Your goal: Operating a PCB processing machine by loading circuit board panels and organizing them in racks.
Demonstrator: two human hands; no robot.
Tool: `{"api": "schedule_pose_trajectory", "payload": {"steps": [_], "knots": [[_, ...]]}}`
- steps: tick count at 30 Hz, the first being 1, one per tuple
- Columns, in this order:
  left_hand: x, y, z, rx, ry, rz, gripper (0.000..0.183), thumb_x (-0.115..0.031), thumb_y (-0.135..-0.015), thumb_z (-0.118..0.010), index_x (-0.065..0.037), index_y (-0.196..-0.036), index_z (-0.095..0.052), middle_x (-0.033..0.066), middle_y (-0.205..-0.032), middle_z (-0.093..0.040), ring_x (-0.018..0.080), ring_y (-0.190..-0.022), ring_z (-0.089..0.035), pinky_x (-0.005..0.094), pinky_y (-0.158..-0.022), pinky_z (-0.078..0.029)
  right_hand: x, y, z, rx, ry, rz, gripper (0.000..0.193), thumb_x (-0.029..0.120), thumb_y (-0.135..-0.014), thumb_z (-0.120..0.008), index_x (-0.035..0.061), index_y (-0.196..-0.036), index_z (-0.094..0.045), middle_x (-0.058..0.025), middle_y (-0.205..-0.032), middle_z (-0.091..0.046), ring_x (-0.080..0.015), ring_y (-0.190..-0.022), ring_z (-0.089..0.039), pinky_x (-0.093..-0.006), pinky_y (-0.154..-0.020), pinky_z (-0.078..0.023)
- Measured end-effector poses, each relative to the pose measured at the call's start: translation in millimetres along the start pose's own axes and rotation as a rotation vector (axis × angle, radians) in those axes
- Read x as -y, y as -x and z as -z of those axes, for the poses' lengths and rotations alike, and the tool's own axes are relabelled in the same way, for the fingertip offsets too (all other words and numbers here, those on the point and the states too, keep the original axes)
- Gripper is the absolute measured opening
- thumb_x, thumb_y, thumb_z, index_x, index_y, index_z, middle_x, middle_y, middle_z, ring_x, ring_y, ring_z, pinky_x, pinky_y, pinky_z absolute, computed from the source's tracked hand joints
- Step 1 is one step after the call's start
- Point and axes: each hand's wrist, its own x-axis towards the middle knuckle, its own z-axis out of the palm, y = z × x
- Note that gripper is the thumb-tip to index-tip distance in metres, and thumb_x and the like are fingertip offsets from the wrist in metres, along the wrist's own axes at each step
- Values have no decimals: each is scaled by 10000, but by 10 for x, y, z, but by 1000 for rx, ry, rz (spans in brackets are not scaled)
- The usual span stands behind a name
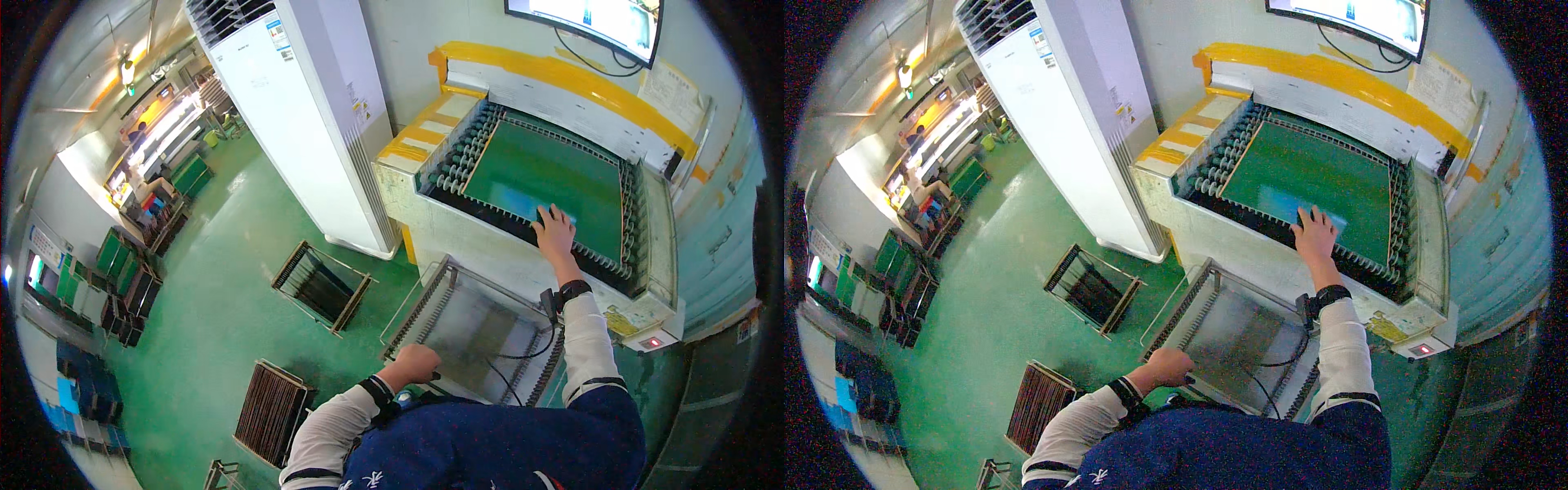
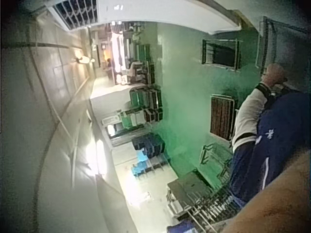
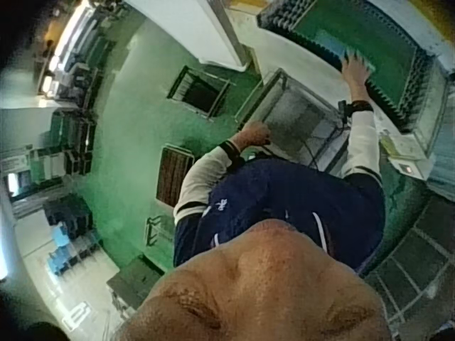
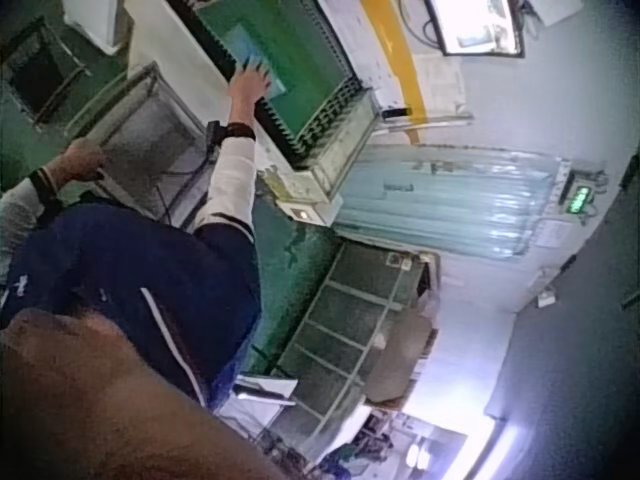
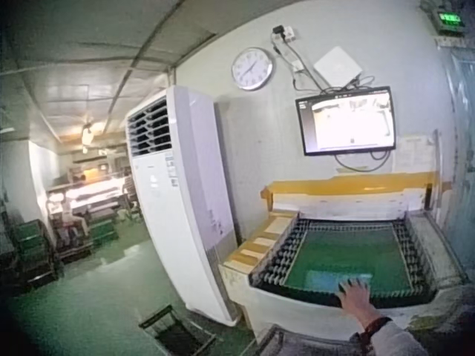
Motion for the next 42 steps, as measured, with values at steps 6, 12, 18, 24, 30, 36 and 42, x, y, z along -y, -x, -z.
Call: {"api": "schedule_pose_trajectory", "payload": {"steps": [6, 12, 18, 24, 30, 36, 42], "knots": [[-55, 76, 107, -39, 22, 9, 205, -304, -767, -717, -136, -883, -733, 112, -867, -709, 345, -868, -696, 486, -733, -569, -48, -70, -40, 22, 1, -22, 521, 373, -913, -663, 267, -1410, -547, -98, -1529, -431, -356, -1398, -385, -567, -1110, -314], [-15, 45, 36, -78, 24, -15, 273, -361, -757, -740, -105, -850, -738, 117, -853, -711, 350, -853, -695, 485, -731, -566, -45, -107, 2, 56, -16, -25, 532, 380, -915, -658, 249, -1417, -541, -110, -1532, -426, -360, -1401, -373, -569, -1115, -312], [5, 42, 39, -87, -3, -60, 222, -296, -737, -722, -93, -828, -734, 125, -839, -713, 360, -822, -701, 493, -685, -570, -70, -100, -24, 28, -38, 1, 527, 386, -896, -659, 203, -1382, -570, -123, -1495, -466, -381, -1367, -409, -570, -1094, -339], [15, 6, -34, -88, 26, -50, 280, -352, -764, -743, -86, -852, -750, 129, -881, -725, 357, -861, -701, 487, -743, -569, 242, 609, -166, -87, -252, 280, 473, 334, -837, -705, 128, -1257, -639, -152, -1373, -552, -384, -1255, -497, -519, -1039, -409], [-5, 79, 45, -60, 51, -23, 291, -372, -767, -746, -95, -856, -754, 118, -894, -730, 346, -875, -704, 478, -752, -567, 834, 1884, -55, 413, -562, 618, 478, 437, -878, -698, 80, -1193, -664, -176, -1310, -602, -367, -1228, -543, -473, -1056, -421], [26, 69, 28, -71, 31, -61, 298, -391, -770, -740, -105, -852, -754, 110, -868, -727, 342, -853, -705, 476, -731, -566, 1061, 2622, -61, 1210, -487, 520, 604, 500, -920, -626, 66, -1339, -585, -174, -1231, -661, -368, -1115, -627, -435, -964, -488], [65, 21, -59, -110, 25, -81, 335, -418, -784, -732, -88, -838, -750, 121, -849, -723, 345, -827, -706, 466, -711, -570, 1168, 2982, -99, 1147, -359, 460, 632, 518, -899, -626, 132, -1394, -552, -186, -1235, -661, -380, -1117, -633, -463, -952, -486]]}}
